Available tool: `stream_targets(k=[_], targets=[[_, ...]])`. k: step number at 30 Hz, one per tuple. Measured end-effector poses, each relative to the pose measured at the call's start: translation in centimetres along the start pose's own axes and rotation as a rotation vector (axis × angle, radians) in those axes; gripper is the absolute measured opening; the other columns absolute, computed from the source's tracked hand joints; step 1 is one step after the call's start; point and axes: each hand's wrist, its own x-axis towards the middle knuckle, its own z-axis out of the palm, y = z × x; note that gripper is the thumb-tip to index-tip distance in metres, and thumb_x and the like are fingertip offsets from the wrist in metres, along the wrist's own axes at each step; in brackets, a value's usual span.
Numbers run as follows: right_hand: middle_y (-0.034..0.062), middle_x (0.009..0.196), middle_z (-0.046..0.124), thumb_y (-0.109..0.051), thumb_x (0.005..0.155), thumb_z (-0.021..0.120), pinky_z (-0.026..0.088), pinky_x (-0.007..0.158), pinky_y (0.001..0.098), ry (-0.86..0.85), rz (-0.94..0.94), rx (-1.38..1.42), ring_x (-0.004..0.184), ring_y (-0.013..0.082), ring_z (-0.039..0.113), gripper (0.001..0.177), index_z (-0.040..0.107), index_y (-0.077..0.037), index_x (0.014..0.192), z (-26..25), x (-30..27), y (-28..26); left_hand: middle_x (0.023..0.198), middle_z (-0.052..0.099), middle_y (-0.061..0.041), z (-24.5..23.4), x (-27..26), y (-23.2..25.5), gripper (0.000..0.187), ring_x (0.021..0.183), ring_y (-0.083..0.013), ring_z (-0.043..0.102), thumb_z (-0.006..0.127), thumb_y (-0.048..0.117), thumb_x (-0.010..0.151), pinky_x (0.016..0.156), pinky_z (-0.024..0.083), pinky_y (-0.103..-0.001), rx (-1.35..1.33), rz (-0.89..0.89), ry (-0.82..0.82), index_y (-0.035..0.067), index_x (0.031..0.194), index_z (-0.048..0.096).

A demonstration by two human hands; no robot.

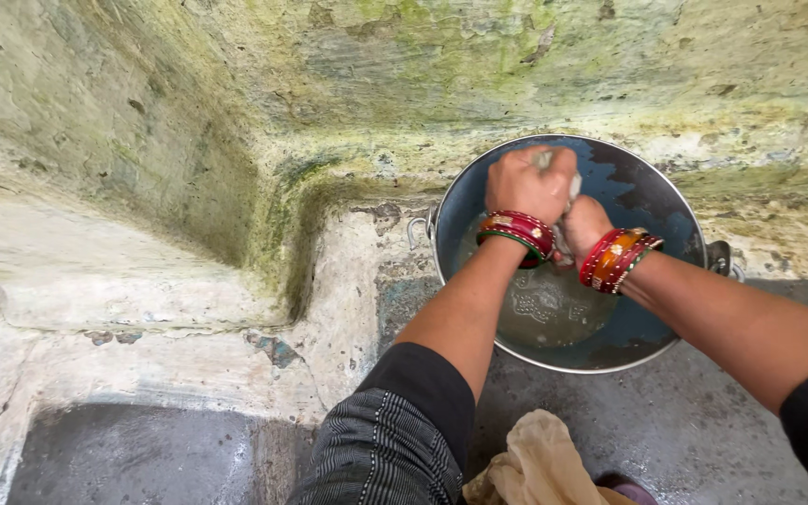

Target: The person dips a cloth into a bucket of water, wrings it out, and scrubs a corner of a wall. They then rinse the cloth in the bucket and continue scrubbing the wall and the floor near it.

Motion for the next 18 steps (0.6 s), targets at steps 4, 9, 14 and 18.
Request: stream_targets(k=[4,9,14,18], targets=[[0.0081,0.059,0.056,-0.033,0.099,0.039,0.03,0.03,0.0342,-0.009,-0.001,-0.03,0.037,0.0188,0.047,0.033,0.059,-0.007,0.093,0.4,0.1,0.0,0.075,0.074,-0.022,-0.1,0.7,-0.9,0.038,0.072,-0.0385,0.076,0.059,0.04,0.076,0.071,0.061,-0.044,-0.02,-0.008,0.012,0.009,0.083,0.079],[0.0103,0.064,0.061,-0.036,0.099,0.033,0.039,0.032,0.0323,-0.029,-0.055,-0.148,0.042,0.0196,0.054,0.039,0.06,-0.008,0.104,0.6,-0.4,-0.5,0.081,0.073,-0.025,0.1,1.6,-2.4,0.039,0.08,-0.0417,0.072,0.062,0.042,0.078,0.077,0.058,-0.047,0.095,-0.051,0.029,0.008,0.084,0.08],[0.0112,0.068,0.066,-0.042,0.103,0.035,0.039,0.033,0.0327,-0.18,0.021,-0.162,0.047,0.0203,0.06,0.045,0.061,-0.005,0.103,0.5,-0.3,-1.2,0.074,0.075,-0.019,-2.1,1.5,-2.1,0.052,0.073,-0.0352,0.075,0.068,0.056,0.077,0.077,0.059,-0.043,0.121,0.032,-0.217,0.005,0.076,0.076],[0.0069,0.083,0.07,-0.044,0.105,0.039,0.051,0.046,0.0311,-0.492,-0.148,-0.049,0.066,0.018,0.069,0.04,0.058,-0.011,0.116,-0.3,-1.7,-5.1,0.094,0.076,-0.014,-5.4,0.6,0.6,0.056,0.091,-0.0267,0.074,0.083,0.055,0.069,0.088,0.058,-0.038,0.082,0.185,-0.349,0.006,0.094,0.073]])
